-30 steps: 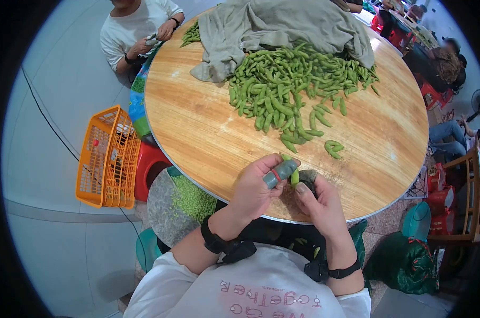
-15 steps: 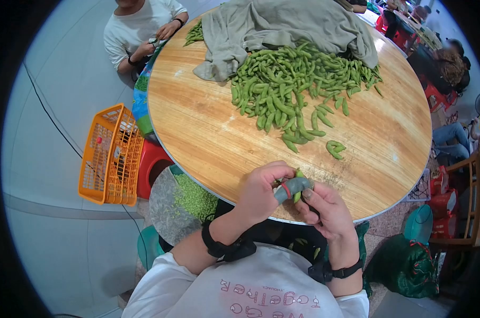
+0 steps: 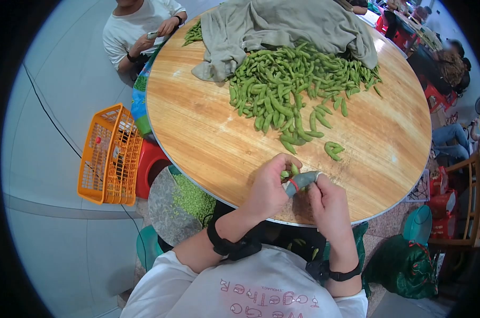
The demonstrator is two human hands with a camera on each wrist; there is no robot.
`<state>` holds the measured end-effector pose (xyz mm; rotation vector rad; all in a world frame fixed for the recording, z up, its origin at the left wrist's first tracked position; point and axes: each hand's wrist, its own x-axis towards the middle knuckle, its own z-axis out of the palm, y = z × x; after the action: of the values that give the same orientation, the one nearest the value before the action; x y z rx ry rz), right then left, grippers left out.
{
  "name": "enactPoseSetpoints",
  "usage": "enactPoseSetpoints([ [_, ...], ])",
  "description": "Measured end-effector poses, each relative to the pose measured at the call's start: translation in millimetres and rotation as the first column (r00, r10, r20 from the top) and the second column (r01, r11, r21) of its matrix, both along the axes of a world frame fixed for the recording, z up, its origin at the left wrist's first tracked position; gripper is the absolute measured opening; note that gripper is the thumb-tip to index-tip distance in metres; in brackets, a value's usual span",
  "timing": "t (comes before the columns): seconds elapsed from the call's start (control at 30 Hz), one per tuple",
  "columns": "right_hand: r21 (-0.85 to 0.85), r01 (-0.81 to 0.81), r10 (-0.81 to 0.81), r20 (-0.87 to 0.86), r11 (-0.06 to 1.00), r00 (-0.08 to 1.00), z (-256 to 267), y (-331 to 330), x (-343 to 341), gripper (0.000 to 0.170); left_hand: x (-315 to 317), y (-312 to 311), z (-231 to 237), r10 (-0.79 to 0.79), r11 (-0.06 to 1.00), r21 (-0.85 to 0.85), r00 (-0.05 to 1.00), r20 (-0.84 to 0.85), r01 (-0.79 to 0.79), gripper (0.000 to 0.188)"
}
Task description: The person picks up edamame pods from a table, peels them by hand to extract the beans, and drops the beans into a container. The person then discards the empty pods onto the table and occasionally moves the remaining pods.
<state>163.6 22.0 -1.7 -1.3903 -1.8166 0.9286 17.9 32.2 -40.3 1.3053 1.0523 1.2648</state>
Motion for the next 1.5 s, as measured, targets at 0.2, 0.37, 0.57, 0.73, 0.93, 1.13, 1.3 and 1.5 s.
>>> enactPoseSetpoints([
  [0.2,-0.323,-0.147,0.02,-0.365,0.935,0.931,-11,19,14,0.015,-9,3,5,-0.038,0.901,-0.34,0.832,0.554,0.267,0.023],
  [0.37,-0.237,-0.112,0.026,-0.34,0.965,0.94,-7,16,6,0.016,-13,3,3,-0.012,0.882,-0.323,0.703,0.711,0.342,0.027],
  [0.57,0.262,-0.071,0.024,0.179,0.962,0.984,0,2,-19,0.02,9,-4,3,0.057,0.958,-0.286,0.966,0.251,0.018,0.037],
  [0.73,0.032,-0.042,0.045,-0.111,0.999,0.993,-16,9,-12,0.017,2,-7,13,0.079,0.921,-0.387,0.961,0.266,0.032,0.046],
  [0.93,-0.365,0.081,-0.25,-0.443,0.927,0.861,-6,24,-8,0.016,-4,-11,24,0.182,0.977,0.166,0.923,-0.34,-0.131,0.052],
  [1.13,-0.305,-0.103,-0.089,-0.556,0.947,0.826,-7,21,-14,0.016,-15,-12,20,-0.007,0.98,0.191,0.963,-0.269,0.061,0.058],
  [1.3,-0.317,-0.153,-0.124,-0.704,0.936,0.7,-6,14,-19,0.016,-27,-11,23,-0.18,0.85,-0.225,0.664,0.726,0.476,0.056],
  [1.5,-0.387,-0.076,-0.272,-0.763,0.919,0.586,-5,11,-28,0.009,-9,-14,14,0.024,0.958,0.285,0.999,-0.027,-0.015,0.038],
])
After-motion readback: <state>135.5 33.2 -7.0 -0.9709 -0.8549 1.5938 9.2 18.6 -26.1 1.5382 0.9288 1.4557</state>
